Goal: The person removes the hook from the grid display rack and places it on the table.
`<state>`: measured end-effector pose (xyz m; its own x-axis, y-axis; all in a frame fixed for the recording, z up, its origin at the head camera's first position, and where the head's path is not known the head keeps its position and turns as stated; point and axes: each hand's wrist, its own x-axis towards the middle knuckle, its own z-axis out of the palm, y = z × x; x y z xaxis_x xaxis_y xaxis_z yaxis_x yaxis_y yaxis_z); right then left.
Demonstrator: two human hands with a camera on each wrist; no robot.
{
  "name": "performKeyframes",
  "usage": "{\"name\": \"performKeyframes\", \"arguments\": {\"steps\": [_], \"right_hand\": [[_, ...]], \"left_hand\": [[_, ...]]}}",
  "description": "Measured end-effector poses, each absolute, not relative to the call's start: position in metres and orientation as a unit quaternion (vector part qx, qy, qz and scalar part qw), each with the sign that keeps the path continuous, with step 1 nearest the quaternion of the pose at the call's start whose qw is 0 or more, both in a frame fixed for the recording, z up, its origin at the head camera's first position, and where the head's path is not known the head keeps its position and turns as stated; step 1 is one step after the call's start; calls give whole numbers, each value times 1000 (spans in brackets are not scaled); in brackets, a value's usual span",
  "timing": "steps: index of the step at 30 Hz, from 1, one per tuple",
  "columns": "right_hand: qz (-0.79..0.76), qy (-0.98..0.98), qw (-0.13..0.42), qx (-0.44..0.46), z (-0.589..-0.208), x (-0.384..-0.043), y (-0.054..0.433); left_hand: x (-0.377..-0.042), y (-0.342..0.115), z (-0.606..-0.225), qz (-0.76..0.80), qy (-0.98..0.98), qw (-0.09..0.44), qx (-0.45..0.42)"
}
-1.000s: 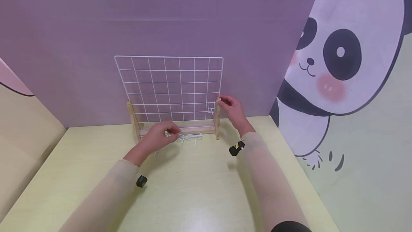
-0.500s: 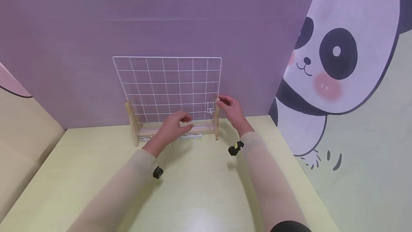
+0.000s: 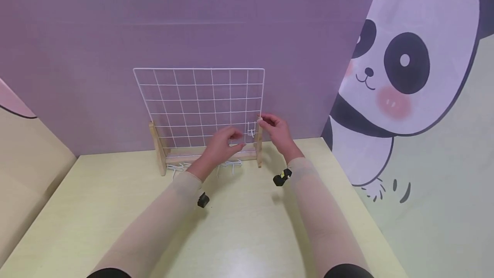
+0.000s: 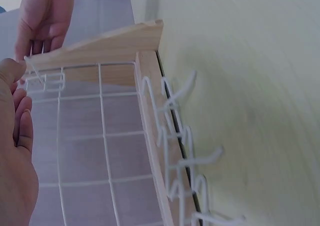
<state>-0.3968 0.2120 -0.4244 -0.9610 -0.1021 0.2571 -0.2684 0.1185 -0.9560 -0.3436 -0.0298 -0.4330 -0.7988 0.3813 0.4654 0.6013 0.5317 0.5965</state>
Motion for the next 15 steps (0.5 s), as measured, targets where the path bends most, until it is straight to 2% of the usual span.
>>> {"name": "performKeyframes", "arguments": {"steps": [15], "right_hand": [[655,-739,72,139,-426,-399,213]], "left_hand": [[-358,-5,-429,-366,-862,168,-308]]}}
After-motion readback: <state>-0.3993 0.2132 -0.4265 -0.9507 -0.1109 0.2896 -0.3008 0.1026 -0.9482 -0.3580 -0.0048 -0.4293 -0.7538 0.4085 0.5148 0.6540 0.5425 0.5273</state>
